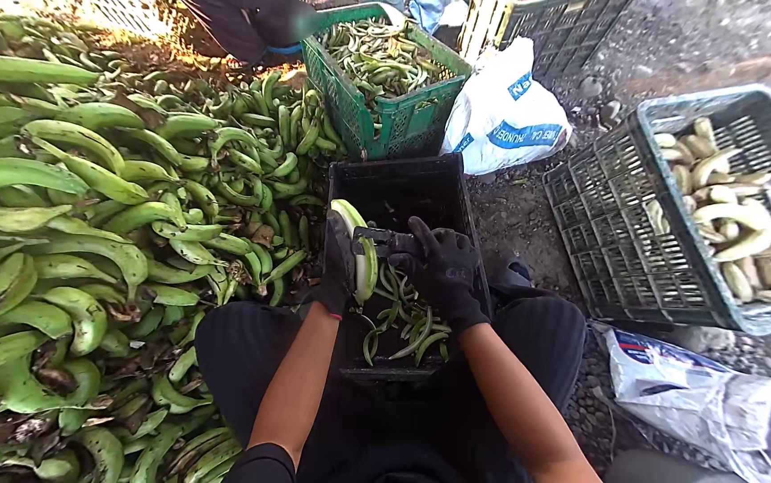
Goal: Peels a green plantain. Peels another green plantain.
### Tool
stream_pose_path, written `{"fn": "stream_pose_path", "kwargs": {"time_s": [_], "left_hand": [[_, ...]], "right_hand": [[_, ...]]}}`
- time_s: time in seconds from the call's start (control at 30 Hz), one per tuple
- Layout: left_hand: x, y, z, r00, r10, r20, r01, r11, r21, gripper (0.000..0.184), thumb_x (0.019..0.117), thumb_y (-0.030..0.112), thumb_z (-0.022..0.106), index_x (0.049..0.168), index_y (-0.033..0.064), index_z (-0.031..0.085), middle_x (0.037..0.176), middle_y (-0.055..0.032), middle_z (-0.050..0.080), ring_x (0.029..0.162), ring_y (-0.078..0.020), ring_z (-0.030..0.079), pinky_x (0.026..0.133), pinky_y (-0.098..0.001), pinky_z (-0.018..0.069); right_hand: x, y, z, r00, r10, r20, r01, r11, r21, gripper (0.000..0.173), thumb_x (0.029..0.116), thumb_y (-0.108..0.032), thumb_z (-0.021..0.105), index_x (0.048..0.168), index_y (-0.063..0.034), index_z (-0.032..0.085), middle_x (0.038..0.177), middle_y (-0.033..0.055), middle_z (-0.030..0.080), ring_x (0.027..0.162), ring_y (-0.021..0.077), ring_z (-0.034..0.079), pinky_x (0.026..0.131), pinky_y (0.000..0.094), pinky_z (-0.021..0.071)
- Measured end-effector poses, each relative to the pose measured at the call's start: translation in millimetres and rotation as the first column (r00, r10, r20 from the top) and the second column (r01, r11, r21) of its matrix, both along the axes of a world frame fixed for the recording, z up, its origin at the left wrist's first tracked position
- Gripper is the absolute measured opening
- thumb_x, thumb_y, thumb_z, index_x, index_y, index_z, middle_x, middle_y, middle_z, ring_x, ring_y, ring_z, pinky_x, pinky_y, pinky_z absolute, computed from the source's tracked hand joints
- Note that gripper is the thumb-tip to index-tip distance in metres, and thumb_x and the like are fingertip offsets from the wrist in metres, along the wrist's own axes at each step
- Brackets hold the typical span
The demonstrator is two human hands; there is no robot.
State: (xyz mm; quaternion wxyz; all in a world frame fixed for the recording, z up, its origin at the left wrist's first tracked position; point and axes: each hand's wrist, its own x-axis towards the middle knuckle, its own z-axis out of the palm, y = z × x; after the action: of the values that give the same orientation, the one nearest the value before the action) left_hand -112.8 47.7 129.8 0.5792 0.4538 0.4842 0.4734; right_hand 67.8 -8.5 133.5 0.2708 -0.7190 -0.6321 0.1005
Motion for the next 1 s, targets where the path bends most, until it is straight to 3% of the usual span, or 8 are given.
{"fn": "stream_pose_path", "kwargs": {"time_s": [0.13, 0.23, 0.53, 0.6, 0.63, 0.73, 0.87, 1.0], "left_hand": [[-0.8, -4.3, 10.0, 0.927, -0.163, -0.339, 0.193, 0.979, 0.058, 0.069, 0.1073, 0.058, 0.012, 0.146, 0.0127, 0.046, 0.125, -0.0141, 0.063, 0.106, -0.0210, 0.063, 0.089, -0.0460, 0.0545], [3.6, -11.9, 16.9, 0.773, -0.351, -0.529, 0.434, 0.900, 0.036, 0.064, 0.1101, 0.048, 0.019, 0.157, 0.0075, 0.036, 0.153, -0.0165, 0.048, 0.138, -0.0235, 0.049, 0.115, -0.0471, 0.0395], [3.2, -23.4, 7.8, 0.666, -0.447, -0.597, 0.578, 0.815, 0.035, 0.063, 0.1094, 0.040, 0.018, 0.160, 0.0036, 0.026, 0.163, -0.0180, 0.033, 0.149, -0.0243, 0.036, 0.122, -0.0458, 0.0296], [6.1, -32.0, 7.7, 0.756, -0.479, -0.446, 0.548, 0.836, 0.030, 0.061, 0.1092, 0.040, 0.018, 0.159, 0.0073, 0.031, 0.151, -0.0119, 0.050, 0.132, -0.0164, 0.053, 0.111, -0.0386, 0.0445], [7.2, -32.1, 6.0, 0.844, -0.440, -0.308, 0.465, 0.885, 0.009, 0.060, 0.1096, 0.044, 0.017, 0.153, 0.0097, 0.039, 0.127, -0.0103, 0.065, 0.104, -0.0163, 0.067, 0.090, -0.0371, 0.0570], [-0.4, -19.5, 9.4, 0.962, -0.248, 0.115, 0.259, 0.960, -0.102, 0.068, 0.1019, 0.069, 0.024, 0.128, 0.0167, 0.058, 0.091, -0.0071, 0.070, 0.070, -0.0176, 0.067, 0.059, -0.0352, 0.0591], [-16.2, -17.7, 8.5, 0.968, -0.059, 0.246, 0.095, 0.986, -0.136, 0.044, 0.1061, 0.054, 0.038, 0.120, 0.0201, 0.061, 0.091, 0.0019, 0.066, 0.077, -0.0070, 0.064, 0.067, -0.0266, 0.0561], [-27.7, -11.2, 5.6, 0.880, 0.034, 0.475, 0.132, 0.941, -0.312, 0.049, 0.1060, 0.052, 0.030, 0.119, 0.0134, 0.058, 0.092, -0.0056, 0.067, 0.077, -0.0156, 0.067, 0.066, -0.0314, 0.0576]], "right_hand": [[4.2, 6.4, -3.2, 0.981, -0.038, -0.193, 0.008, 0.988, -0.153, 0.069, 0.0957, -0.073, 0.043, 0.144, -0.0264, 0.061, 0.131, 0.0222, 0.063, 0.121, 0.0477, 0.056, 0.089, 0.0708, 0.0434], [27.1, 22.4, -14.4, 0.944, -0.107, -0.311, -0.007, 0.939, -0.345, 0.065, 0.0981, -0.073, 0.032, 0.129, -0.0298, 0.068, 0.118, 0.0086, 0.073, 0.113, 0.0322, 0.066, 0.088, 0.0661, 0.0500], [26.3, 25.6, -28.7, 0.924, -0.232, -0.304, 0.063, 0.876, -0.478, 0.070, 0.0985, -0.074, 0.030, 0.118, -0.0212, 0.071, 0.108, 0.0112, 0.073, 0.104, 0.0327, 0.069, 0.083, 0.0643, 0.0507], [28.9, 29.8, -37.8, 0.909, -0.295, -0.293, 0.116, 0.856, -0.503, 0.067, 0.1023, -0.069, 0.028, 0.116, -0.0176, 0.070, 0.108, 0.0132, 0.073, 0.105, 0.0343, 0.068, 0.083, 0.0641, 0.0499], [28.4, 29.6, -36.9, 0.899, -0.290, -0.327, 0.099, 0.864, -0.493, 0.067, 0.1030, -0.067, 0.028, 0.117, -0.0164, 0.069, 0.108, 0.0141, 0.072, 0.105, 0.0348, 0.067, 0.083, 0.0640, 0.0493], [16.3, 16.4, -21.0, 0.888, -0.163, -0.430, -0.005, 0.932, -0.363, 0.070, 0.0981, -0.074, 0.031, 0.130, -0.0218, 0.066, 0.112, 0.0130, 0.071, 0.106, 0.0339, 0.067, 0.084, 0.0636, 0.0507], [-2.0, -1.7, -12.7, 0.963, 0.151, -0.225, -0.177, 0.979, -0.101, 0.068, 0.0924, -0.068, 0.055, 0.142, -0.0222, 0.061, 0.131, 0.0212, 0.063, 0.123, 0.0448, 0.056, 0.096, 0.0666, 0.0454], [-8.9, -10.6, -17.2, 0.941, 0.334, -0.054, -0.323, 0.934, 0.151, 0.061, 0.0803, -0.039, 0.079, 0.137, -0.0180, 0.067, 0.126, 0.0229, 0.065, 0.121, 0.0487, 0.056, 0.098, 0.0685, 0.0413]]}}
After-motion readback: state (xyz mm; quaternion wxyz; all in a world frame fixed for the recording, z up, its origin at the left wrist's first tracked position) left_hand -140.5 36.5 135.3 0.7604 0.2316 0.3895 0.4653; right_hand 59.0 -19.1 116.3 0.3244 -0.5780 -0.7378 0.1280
